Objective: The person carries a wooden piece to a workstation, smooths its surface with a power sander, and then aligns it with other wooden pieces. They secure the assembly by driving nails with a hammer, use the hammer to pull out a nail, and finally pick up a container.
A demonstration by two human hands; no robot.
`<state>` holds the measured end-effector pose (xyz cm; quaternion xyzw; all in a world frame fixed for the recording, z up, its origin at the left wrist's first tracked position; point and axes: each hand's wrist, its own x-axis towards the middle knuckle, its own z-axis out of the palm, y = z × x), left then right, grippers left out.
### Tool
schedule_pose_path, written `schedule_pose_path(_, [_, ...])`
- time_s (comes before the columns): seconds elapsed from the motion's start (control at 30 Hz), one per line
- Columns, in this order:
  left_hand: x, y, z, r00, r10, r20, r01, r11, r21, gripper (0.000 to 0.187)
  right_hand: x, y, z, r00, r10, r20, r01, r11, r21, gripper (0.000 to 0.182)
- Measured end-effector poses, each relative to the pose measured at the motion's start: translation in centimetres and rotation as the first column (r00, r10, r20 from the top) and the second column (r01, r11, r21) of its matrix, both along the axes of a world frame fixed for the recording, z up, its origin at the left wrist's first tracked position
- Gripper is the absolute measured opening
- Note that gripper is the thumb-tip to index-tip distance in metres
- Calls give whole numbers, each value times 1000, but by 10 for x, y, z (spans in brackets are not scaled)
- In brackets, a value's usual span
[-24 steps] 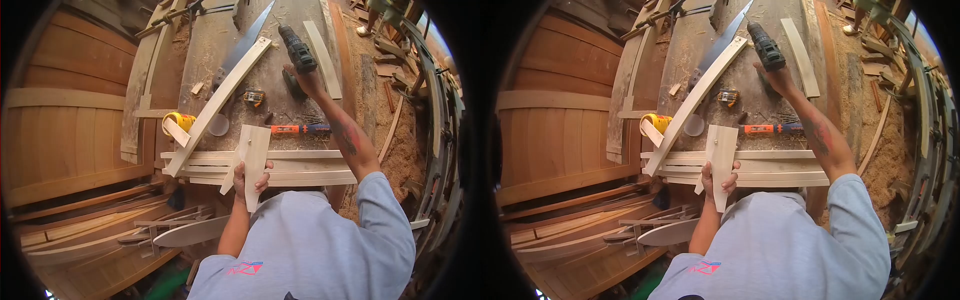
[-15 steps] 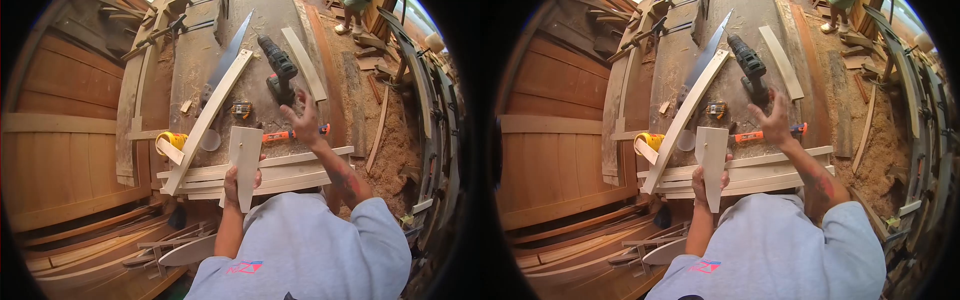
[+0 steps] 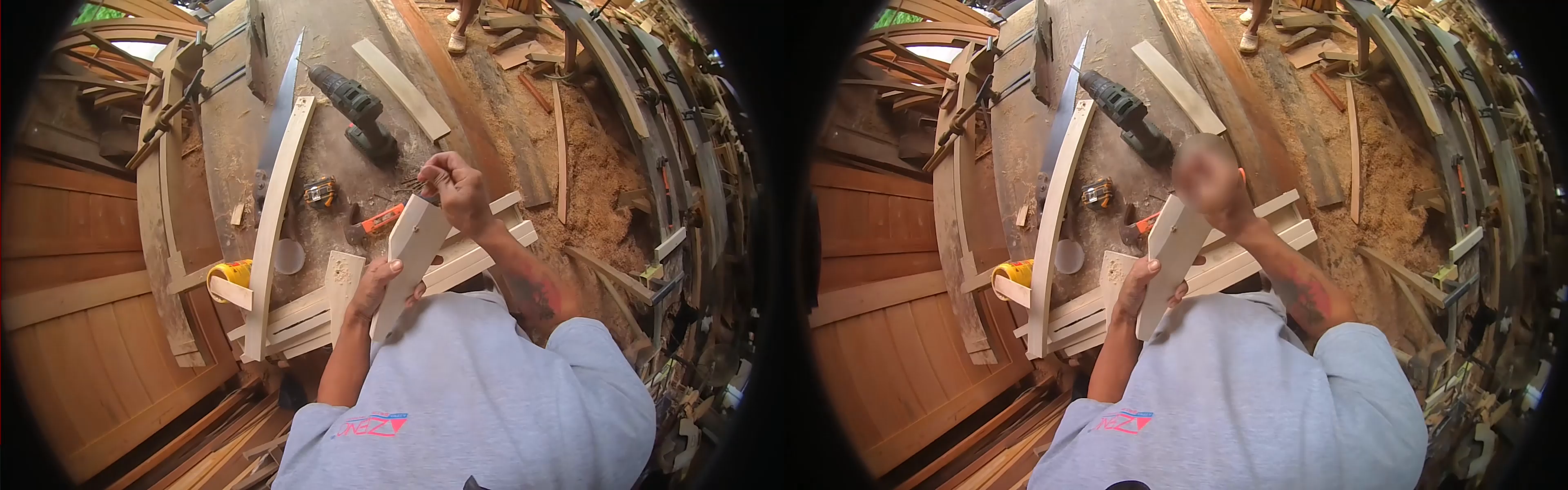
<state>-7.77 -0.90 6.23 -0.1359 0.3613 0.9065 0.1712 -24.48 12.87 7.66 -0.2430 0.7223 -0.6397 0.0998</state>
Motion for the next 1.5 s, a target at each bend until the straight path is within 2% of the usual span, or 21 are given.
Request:
schedule_pose_path(0.03, [0,1,0,1000,16,-23,-14,997,77,79,-1,5,0,939,-102,328,142,985,-101,25])
schedule_pose_path(0.17, [-1,0,5,999,48,17,-50,992,117,82,14,23,-2,944,-33,329,81,988,-135,33])
schedule_pose_path(0.27, [-3,-6,9,999,15,30,-17,998,66,71,22,36,8,880,244,407,-178,965,-193,36])
schedule_pose_path(0.33, [-4,-13,7,979,-202,11,198,943,-269,55,20,42,22,807,321,495,-355,934,-26,55])
schedule_pose_path(0.37, [-3,-12,5,986,-166,23,166,948,-271,55,21,44,18,789,352,503,-389,921,-34,55])
schedule_pose_path(0.47, [3,-12,12,948,-313,59,259,646,-718,39,30,48,4,867,301,398,-321,947,-18,51])
schedule_pose_path(0.57, [30,-23,9,993,-16,113,106,498,-860,39,33,64,-12,827,199,525,-202,978,-53,45])
schedule_pose_path(0.6, [43,-30,-7,978,205,39,-39,363,-931,40,33,71,-18,815,170,554,-160,985,-67,45])
schedule_pose_path(0.63, [57,-40,-31,923,374,-92,-118,47,-992,42,32,79,-25,800,138,584,-115,990,-76,44])
schedule_pose_path(0.7, [85,-52,-59,901,359,-243,-27,-513,-858,53,28,91,-36,797,133,589,-94,991,-97,44])
schedule_pose_path(0.73, [90,-53,-67,898,368,-240,-17,-515,-857,53,26,96,-38,804,138,578,-100,990,-97,44])
schedule_pose_path(0.83, [93,-58,-75,950,312,-32,82,-345,-935,74,22,98,-34,818,169,550,-145,986,-87,44])
schedule_pose_path(0.9, [83,-64,-77,933,325,157,198,-98,-975,76,23,101,-32,754,256,604,-203,967,-157,43])
schedule_pose_path(0.93, [88,-63,-97,937,344,-60,4,-184,-983,62,27,100,-22,746,235,623,-161,972,-173,43])
schedule_pose_path(1.0, [70,-51,-74,939,323,-114,-130,26,-991,47,36,102,-30,753,111,648,37,977,-210,34])
schedule_pose_path(1.03, [61,-41,-66,944,282,-175,-187,19,-982,34,43,106,-28,742,92,664,99,965,-244,28])
schedule_pose_path(1.1, [53,-32,-59,961,238,-141,-213,313,-926,29,69,111,-16,702,-6,712,303,907,-292,30])
schedule_pose_path(1.17, [38,-20,-46,985,157,-78,-169,741,-650,26,95,122,-24,619,-179,765,516,826,-225,36])
schedule_pose_path(1.23, [28,2,-39,985,156,-79,-175,883,-436,22,133,130,-29,537,-205,818,627,746,-225,39])
schedule_pose_path(1.4, [21,59,-29,992,-105,75,119,969,-218,27,226,123,-40,490,-148,859,694,663,-281,38])
schedule_pose_path(1.5, [47,99,-22,928,-370,40,369,929,31,36,253,101,-9,414,-370,831,858,464,-220,38])
